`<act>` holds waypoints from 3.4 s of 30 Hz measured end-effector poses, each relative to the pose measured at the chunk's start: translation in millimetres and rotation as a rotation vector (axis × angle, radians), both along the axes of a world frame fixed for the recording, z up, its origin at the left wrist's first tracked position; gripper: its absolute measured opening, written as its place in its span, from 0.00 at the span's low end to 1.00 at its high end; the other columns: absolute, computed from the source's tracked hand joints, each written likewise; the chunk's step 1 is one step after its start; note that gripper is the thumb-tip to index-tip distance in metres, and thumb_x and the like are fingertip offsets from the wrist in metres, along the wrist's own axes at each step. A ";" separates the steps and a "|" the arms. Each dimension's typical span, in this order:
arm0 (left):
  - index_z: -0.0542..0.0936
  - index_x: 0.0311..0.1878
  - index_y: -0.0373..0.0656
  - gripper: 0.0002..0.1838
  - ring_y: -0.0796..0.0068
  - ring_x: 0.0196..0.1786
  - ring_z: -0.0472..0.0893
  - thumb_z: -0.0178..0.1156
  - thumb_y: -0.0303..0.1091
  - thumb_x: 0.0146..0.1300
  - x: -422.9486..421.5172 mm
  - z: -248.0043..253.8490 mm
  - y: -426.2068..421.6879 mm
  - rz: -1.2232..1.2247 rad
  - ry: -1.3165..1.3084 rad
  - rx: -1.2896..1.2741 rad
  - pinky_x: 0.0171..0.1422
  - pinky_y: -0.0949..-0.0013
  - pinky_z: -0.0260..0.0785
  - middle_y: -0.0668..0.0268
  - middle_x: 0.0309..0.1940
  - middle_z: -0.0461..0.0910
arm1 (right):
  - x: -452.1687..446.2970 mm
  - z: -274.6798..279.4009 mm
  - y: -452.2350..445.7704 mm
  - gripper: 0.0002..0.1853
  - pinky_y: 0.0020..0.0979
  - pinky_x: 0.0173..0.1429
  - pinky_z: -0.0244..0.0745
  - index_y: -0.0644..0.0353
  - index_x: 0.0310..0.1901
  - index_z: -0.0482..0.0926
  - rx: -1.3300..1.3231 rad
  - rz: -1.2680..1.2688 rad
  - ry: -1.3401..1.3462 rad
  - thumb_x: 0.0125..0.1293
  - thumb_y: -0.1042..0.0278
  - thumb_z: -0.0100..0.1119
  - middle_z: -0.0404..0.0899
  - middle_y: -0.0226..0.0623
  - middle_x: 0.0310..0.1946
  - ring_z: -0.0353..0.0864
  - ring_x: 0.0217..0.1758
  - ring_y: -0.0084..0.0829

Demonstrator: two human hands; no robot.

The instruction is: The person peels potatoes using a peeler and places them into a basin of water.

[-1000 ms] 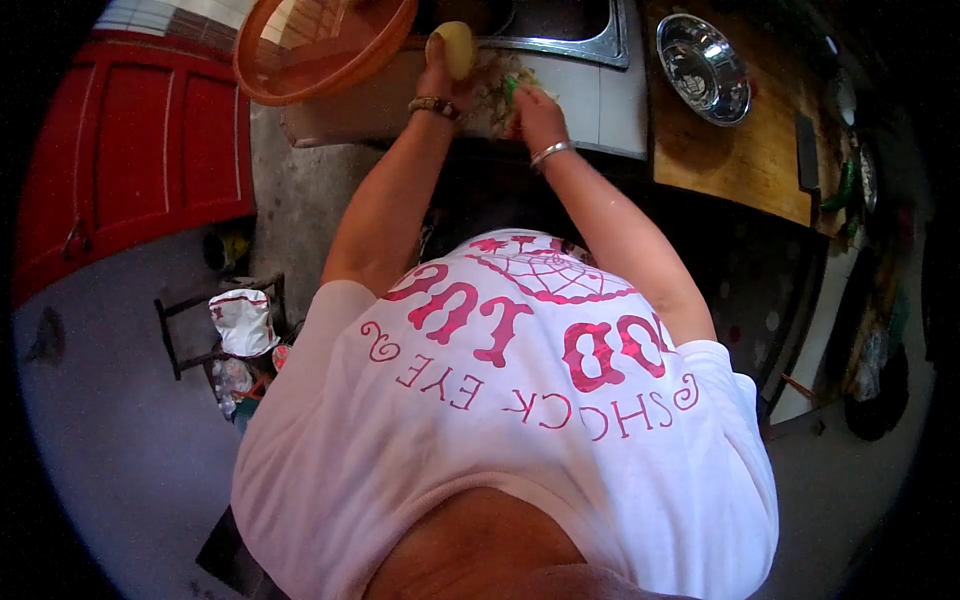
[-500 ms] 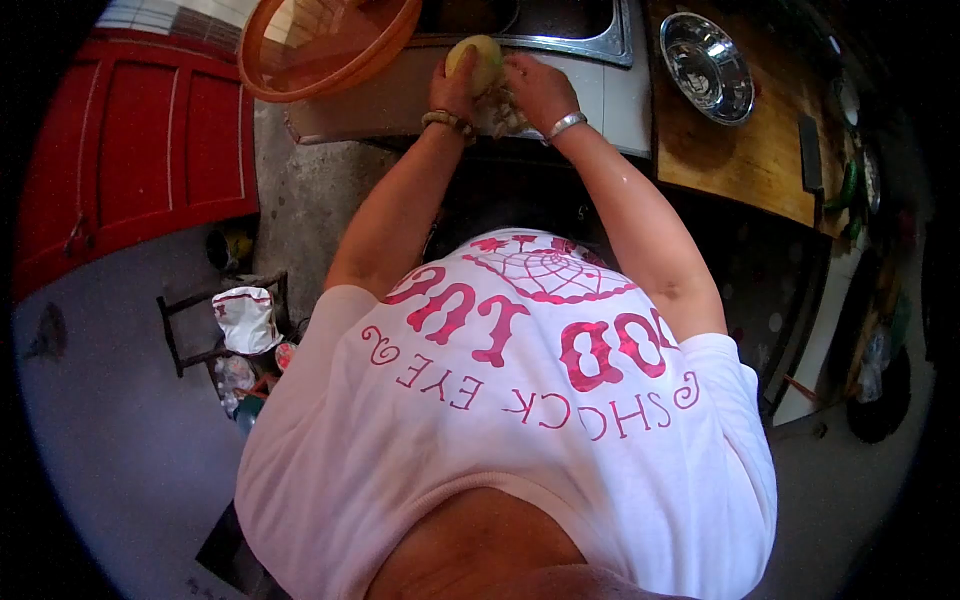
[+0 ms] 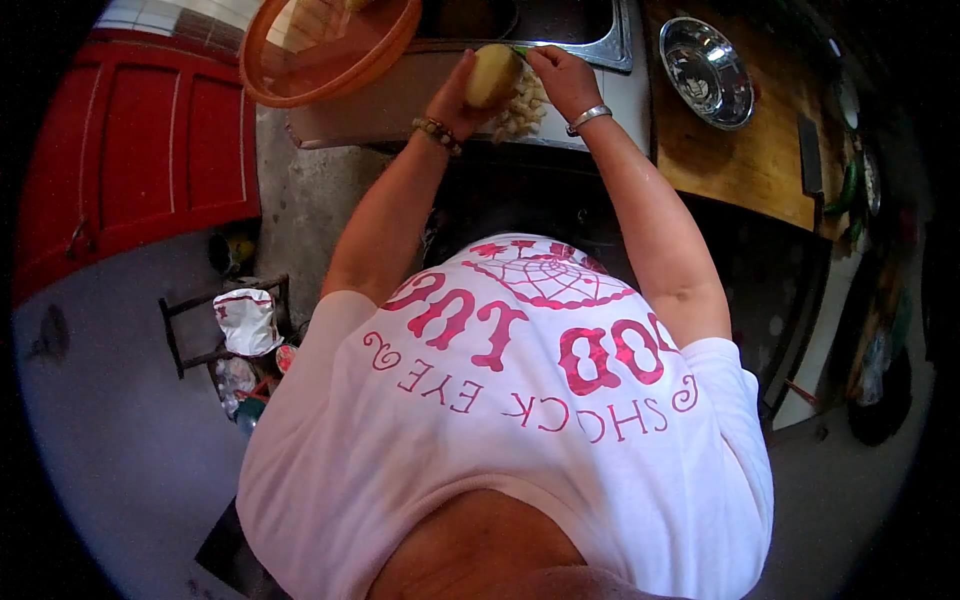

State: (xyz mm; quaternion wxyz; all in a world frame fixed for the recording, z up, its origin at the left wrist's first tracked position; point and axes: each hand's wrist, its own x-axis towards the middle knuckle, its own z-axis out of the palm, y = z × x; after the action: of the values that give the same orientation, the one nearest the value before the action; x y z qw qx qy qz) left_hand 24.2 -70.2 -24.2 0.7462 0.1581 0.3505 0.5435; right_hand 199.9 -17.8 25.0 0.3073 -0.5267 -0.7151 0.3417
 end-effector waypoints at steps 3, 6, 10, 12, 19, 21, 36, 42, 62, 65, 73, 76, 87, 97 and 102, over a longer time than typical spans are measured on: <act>0.67 0.58 0.45 0.34 0.65 0.53 0.74 0.57 0.60 0.57 0.5 -1.6 -0.2 -0.069 0.103 -0.022 0.54 0.60 0.72 0.62 0.52 0.72 | 1.7 1.9 1.0 0.19 0.33 0.44 0.73 0.58 0.44 0.80 -0.020 0.019 -0.104 0.62 0.50 0.52 0.82 0.42 0.37 0.81 0.40 0.39; 0.67 0.59 0.46 0.32 0.66 0.52 0.75 0.55 0.58 0.59 2.7 2.2 -3.6 -0.133 0.253 -0.050 0.52 0.62 0.73 0.63 0.52 0.73 | 0.9 6.2 0.0 0.19 0.37 0.47 0.73 0.57 0.43 0.80 -0.037 0.054 -0.160 0.61 0.51 0.50 0.80 0.44 0.39 0.79 0.42 0.43; 0.66 0.60 0.48 0.32 0.68 0.49 0.76 0.56 0.58 0.58 8.3 3.5 0.2 -0.099 0.458 -0.084 0.49 0.63 0.74 0.63 0.51 0.73 | 0.7 1.8 2.7 0.18 0.42 0.49 0.72 0.56 0.43 0.80 -0.054 0.008 -0.161 0.61 0.52 0.49 0.80 0.45 0.41 0.78 0.44 0.47; 0.67 0.59 0.48 0.32 0.68 0.48 0.76 0.56 0.58 0.58 7.0 -7.2 5.4 -0.098 0.417 -0.049 0.48 0.63 0.74 0.63 0.51 0.73 | 1.7 3.7 0.3 0.18 0.42 0.49 0.72 0.56 0.44 0.79 0.052 0.085 -0.194 0.62 0.53 0.49 0.80 0.46 0.41 0.78 0.44 0.47; 0.69 0.56 0.47 0.32 0.66 0.45 0.77 0.55 0.61 0.57 2.4 -50.8 21.4 -0.094 0.226 -0.147 0.43 0.61 0.75 0.61 0.47 0.75 | -11.3 9.2 -26.1 0.16 0.43 0.45 0.73 0.52 0.45 0.78 0.006 -0.011 -0.275 0.63 0.54 0.47 0.80 0.46 0.38 0.79 0.41 0.47; 0.70 0.55 0.46 0.33 0.64 0.46 0.78 0.55 0.63 0.56 2.1 -46.9 21.1 -0.064 0.208 -0.128 0.44 0.60 0.75 0.60 0.47 0.75 | -15.9 10.5 -32.5 0.16 0.42 0.44 0.73 0.53 0.45 0.78 0.018 -0.036 -0.273 0.64 0.54 0.47 0.80 0.45 0.36 0.79 0.40 0.47; 0.70 0.55 0.44 0.38 0.58 0.47 0.75 0.51 0.69 0.54 10.0 -23.8 30.0 0.340 0.045 -0.126 0.49 0.54 0.74 0.56 0.49 0.73 | -30.7 -9.0 -78.2 0.13 0.42 0.40 0.74 0.52 0.45 0.76 0.002 0.071 -0.331 0.65 0.57 0.48 0.80 0.45 0.36 0.78 0.38 0.47; 0.69 0.55 0.46 0.30 0.60 0.47 0.76 0.53 0.59 0.59 -1.7 0.8 24.1 0.371 -0.019 -0.061 0.46 0.58 0.73 0.59 0.46 0.73 | -21.0 -47.5 -39.1 0.14 0.35 0.31 0.72 0.57 0.43 0.76 -0.050 -0.120 0.076 0.63 0.57 0.51 0.79 0.40 0.28 0.78 0.27 0.35; 0.68 0.58 0.46 0.31 0.67 0.53 0.75 0.58 0.56 0.58 -6.3 -11.6 3.6 -0.106 0.196 -0.030 0.52 0.63 0.73 0.63 0.52 0.73 | -4.8 7.0 -3.5 0.17 0.42 0.48 0.73 0.51 0.45 0.79 -0.013 0.103 -0.184 0.62 0.51 0.51 0.80 0.43 0.41 0.78 0.43 0.45; 0.68 0.58 0.46 0.31 0.67 0.52 0.75 0.57 0.57 0.58 -4.3 -21.3 8.1 -0.098 0.193 0.002 0.52 0.64 0.74 0.62 0.51 0.73 | -5.7 2.0 -2.8 0.17 0.43 0.47 0.73 0.52 0.46 0.79 0.076 0.117 -0.174 0.63 0.52 0.50 0.80 0.43 0.41 0.79 0.43 0.45; 0.70 0.57 0.46 0.35 0.64 0.51 0.75 0.54 0.64 0.55 12.1 -18.5 14.8 -0.001 0.139 -0.101 0.53 0.59 0.72 0.60 0.51 0.74 | -10.5 19.0 -21.7 0.15 0.44 0.47 0.73 0.52 0.46 0.77 0.016 0.047 -0.278 0.63 0.55 0.49 0.80 0.45 0.39 0.78 0.43 0.46; 0.69 0.55 0.47 0.29 0.65 0.47 0.76 0.58 0.56 0.57 3.5 -14.1 22.2 0.116 -0.185 -0.203 0.47 0.62 0.74 0.61 0.46 0.74 | -11.2 -14.7 -35.8 0.15 0.43 0.43 0.72 0.56 0.41 0.78 0.455 0.370 -0.489 0.63 0.56 0.49 0.79 0.47 0.36 0.78 0.41 0.46; 0.69 0.56 0.46 0.33 0.64 0.53 0.73 0.61 0.59 0.54 -25.5 17.7 25.4 0.117 -0.076 -0.010 0.51 0.61 0.72 0.62 0.52 0.72 | -2.2 3.1 -26.0 0.17 0.22 0.24 0.62 0.59 0.43 0.78 -0.940 -0.294 0.728 0.63 0.53 0.55 0.71 0.26 0.20 0.66 0.20 0.19; 0.65 0.60 0.46 0.32 0.64 0.55 0.71 0.59 0.53 0.58 -20.9 3.1 2.8 -0.040 0.141 -0.044 0.53 0.60 0.72 0.60 0.54 0.69 | -6.7 14.1 7.8 0.22 0.40 0.49 0.72 0.58 0.45 0.80 -0.303 -0.077 -0.003 0.59 0.48 0.53 0.80 0.45 0.41 0.78 0.44 0.44; 0.58 0.64 0.45 0.37 0.58 0.59 0.69 0.61 0.52 0.57 -16.9 10.7 1.8 -0.017 0.159 0.041 0.58 0.57 0.71 0.58 0.58 0.66 | -4.8 -5.7 22.2 0.13 0.30 0.32 0.73 0.56 0.45 0.78 0.105 0.119 -0.343 0.60 0.62 0.55 0.79 0.36 0.26 0.78 0.27 0.29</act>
State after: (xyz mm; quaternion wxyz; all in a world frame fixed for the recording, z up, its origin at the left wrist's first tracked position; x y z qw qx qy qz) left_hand 7.4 -68.5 -13.5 0.7172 0.2190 0.3960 0.5300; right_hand 195.1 4.4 19.4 0.1873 -0.5172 -0.8038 0.2265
